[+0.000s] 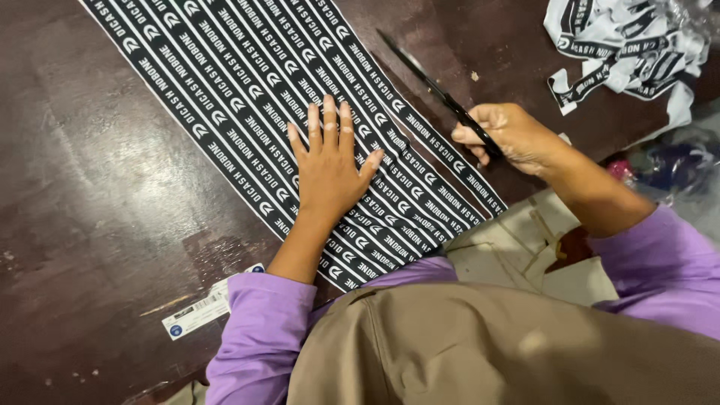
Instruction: The person uses scissors to cut a long strip of black and white patterned fabric on a wooden table. They repeatedly cut the fabric into smaller pieces, occasionally adjusting the fabric's position to continue cutting.
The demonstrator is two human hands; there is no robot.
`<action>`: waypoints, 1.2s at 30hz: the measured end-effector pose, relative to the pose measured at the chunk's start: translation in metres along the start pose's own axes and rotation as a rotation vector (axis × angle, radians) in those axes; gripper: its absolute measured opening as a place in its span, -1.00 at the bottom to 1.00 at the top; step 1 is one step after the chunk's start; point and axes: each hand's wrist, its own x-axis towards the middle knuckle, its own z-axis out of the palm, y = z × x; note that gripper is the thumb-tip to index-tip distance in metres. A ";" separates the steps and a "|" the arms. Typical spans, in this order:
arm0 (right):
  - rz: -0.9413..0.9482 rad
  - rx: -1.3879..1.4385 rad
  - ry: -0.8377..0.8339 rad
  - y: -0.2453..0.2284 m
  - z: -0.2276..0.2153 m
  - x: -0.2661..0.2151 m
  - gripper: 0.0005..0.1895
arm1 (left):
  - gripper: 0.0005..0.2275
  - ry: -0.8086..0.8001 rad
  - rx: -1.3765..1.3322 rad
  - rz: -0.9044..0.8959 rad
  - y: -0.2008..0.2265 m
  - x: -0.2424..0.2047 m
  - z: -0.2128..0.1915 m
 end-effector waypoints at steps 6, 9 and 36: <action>-0.022 -0.026 -0.212 -0.008 0.010 -0.036 -0.66 | -0.24 0.025 -0.010 -0.020 -0.002 0.001 0.003; 0.121 -0.115 -0.248 -0.005 0.013 -0.055 -0.65 | -0.24 0.037 -0.003 -0.015 -0.003 0.000 0.006; 0.057 0.064 -0.144 0.031 0.046 -0.052 -0.61 | -0.24 -0.046 0.006 -0.047 0.001 0.001 -0.002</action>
